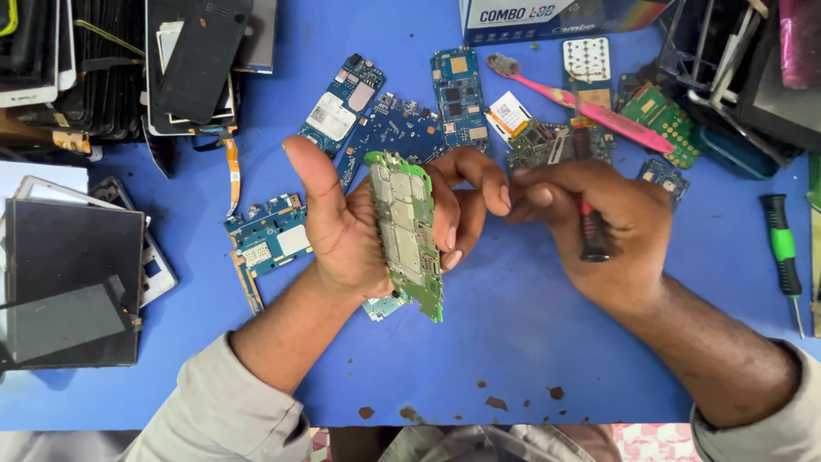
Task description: The person holds a phone motherboard in one hand and uses a screwdriver to pry and unscrew components from it, working around the board's edges. They briefly reach across the table, then resume prying parts off the board and set the board down at the end.
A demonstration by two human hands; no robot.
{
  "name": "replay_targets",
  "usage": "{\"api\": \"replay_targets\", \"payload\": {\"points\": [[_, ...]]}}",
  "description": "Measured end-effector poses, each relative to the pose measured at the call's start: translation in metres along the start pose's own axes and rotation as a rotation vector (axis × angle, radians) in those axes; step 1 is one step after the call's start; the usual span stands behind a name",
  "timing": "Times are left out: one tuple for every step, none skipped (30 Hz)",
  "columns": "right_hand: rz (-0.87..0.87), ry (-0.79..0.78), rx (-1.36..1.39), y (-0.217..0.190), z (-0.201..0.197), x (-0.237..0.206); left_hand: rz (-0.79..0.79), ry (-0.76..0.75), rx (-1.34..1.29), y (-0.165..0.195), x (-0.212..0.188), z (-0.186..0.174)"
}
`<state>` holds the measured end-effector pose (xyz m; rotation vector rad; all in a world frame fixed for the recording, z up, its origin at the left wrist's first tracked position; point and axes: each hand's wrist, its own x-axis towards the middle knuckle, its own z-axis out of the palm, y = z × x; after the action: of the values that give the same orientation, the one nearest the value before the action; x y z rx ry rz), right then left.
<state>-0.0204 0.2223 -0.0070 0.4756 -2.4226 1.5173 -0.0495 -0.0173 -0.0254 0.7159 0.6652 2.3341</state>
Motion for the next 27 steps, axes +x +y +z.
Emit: {"api": "replay_targets", "payload": {"points": [[0.035, -0.032, 0.019, 0.0004, -0.0009, -0.0002, -0.01, 0.012, -0.004, -0.0002, 0.0002, 0.0002], [-0.003, -0.068, 0.006, 0.0009, -0.0013, -0.0005, -0.013, 0.017, -0.007, -0.0004, 0.0003, 0.0004], [-0.044, -0.106, -0.008, 0.0018, -0.0012, -0.0002, -0.015, 0.022, -0.01, -0.0005, 0.0003, 0.0006], [-0.084, -0.143, -0.023, 0.0022, -0.0013, -0.0004, -0.011, 0.02, -0.011, -0.0005, 0.0003, 0.0006], [-0.109, -0.172, 0.008, 0.0027, -0.0008, -0.0006, -0.01, 0.018, -0.014, -0.0005, 0.0003, 0.0005], [-0.135, -0.201, 0.04, 0.0033, 0.0002, -0.0006, -0.008, 0.015, -0.018, -0.0006, 0.0004, 0.0002], [-0.161, -0.23, 0.071, 0.0038, 0.0011, -0.0006, -0.009, 0.012, -0.025, -0.0006, 0.0006, -0.0003], [-0.184, -0.22, 0.034, 0.004, 0.0016, -0.0007, -0.006, 0.004, -0.023, -0.0008, 0.001, -0.0009], [-0.208, -0.212, -0.003, 0.0042, 0.0019, -0.0011, -0.003, -0.004, -0.022, -0.001, 0.0014, -0.0015], [-0.232, -0.203, -0.041, 0.0044, 0.0017, -0.0008, 0.003, -0.017, -0.012, -0.0014, 0.0019, -0.0022], [-0.234, -0.199, -0.049, 0.0047, 0.0017, -0.0009, 0.007, -0.027, -0.008, -0.002, 0.0023, -0.0029], [-0.235, -0.199, -0.055, 0.005, 0.0016, -0.0008, 0.01, -0.036, -0.005, -0.0026, 0.0026, -0.0035], [-0.236, -0.198, -0.062, 0.0051, 0.0016, -0.0011, 0.012, -0.041, -0.006, -0.0032, 0.0028, -0.004], [-0.236, -0.196, -0.065, 0.0052, 0.0019, -0.0014, 0.008, -0.04, -0.011, -0.0038, 0.0027, -0.0043], [-0.235, -0.195, -0.068, 0.0052, 0.0022, -0.0017, 0.004, -0.039, -0.017, -0.0043, 0.0023, -0.0045], [-0.234, -0.193, -0.073, 0.0052, 0.0024, -0.0022, -0.005, -0.031, -0.028, -0.0046, 0.0018, -0.0045], [-0.232, -0.19, -0.085, 0.0051, 0.0026, -0.0023, -0.008, -0.029, -0.031, -0.0049, 0.0013, -0.0045], [-0.23, -0.187, -0.097, 0.005, 0.0032, -0.0023, -0.01, -0.026, -0.035, -0.0051, 0.0008, -0.0045], [-0.227, -0.184, -0.109, 0.0047, 0.0037, -0.0025, -0.009, -0.029, -0.034, -0.0053, 0.0006, -0.0045], [-0.242, -0.179, -0.111, 0.0043, 0.0041, -0.0024, -0.009, -0.028, -0.03, -0.0054, 0.0005, -0.0045], [-0.259, -0.172, -0.114, 0.0039, 0.0044, -0.002, -0.009, -0.027, -0.027, -0.0055, 0.0004, -0.0044], [-0.276, -0.165, -0.118, 0.0034, 0.0047, -0.0012, -0.01, -0.025, -0.021, -0.0056, 0.0004, -0.0043], [-0.286, -0.162, -0.084, 0.0027, 0.0047, -0.0008, -0.015, -0.019, -0.023, -0.0056, 0.0004, -0.0041], [-0.295, -0.159, -0.051, 0.0018, 0.0045, -0.0005, -0.021, -0.014, -0.024, -0.0055, 0.0002, -0.0038], [-0.306, -0.156, -0.019, 0.0009, 0.0047, 0.0003, -0.028, -0.007, -0.033, -0.0053, 0.0001, -0.0035], [-0.315, -0.148, -0.006, 0.0001, 0.005, 0.0009, -0.026, -0.007, -0.031, -0.0052, 0.0, -0.0032], [-0.325, -0.14, 0.006, -0.0008, 0.0052, 0.0014, -0.024, -0.008, -0.029, -0.005, 0.0002, -0.003]]}}
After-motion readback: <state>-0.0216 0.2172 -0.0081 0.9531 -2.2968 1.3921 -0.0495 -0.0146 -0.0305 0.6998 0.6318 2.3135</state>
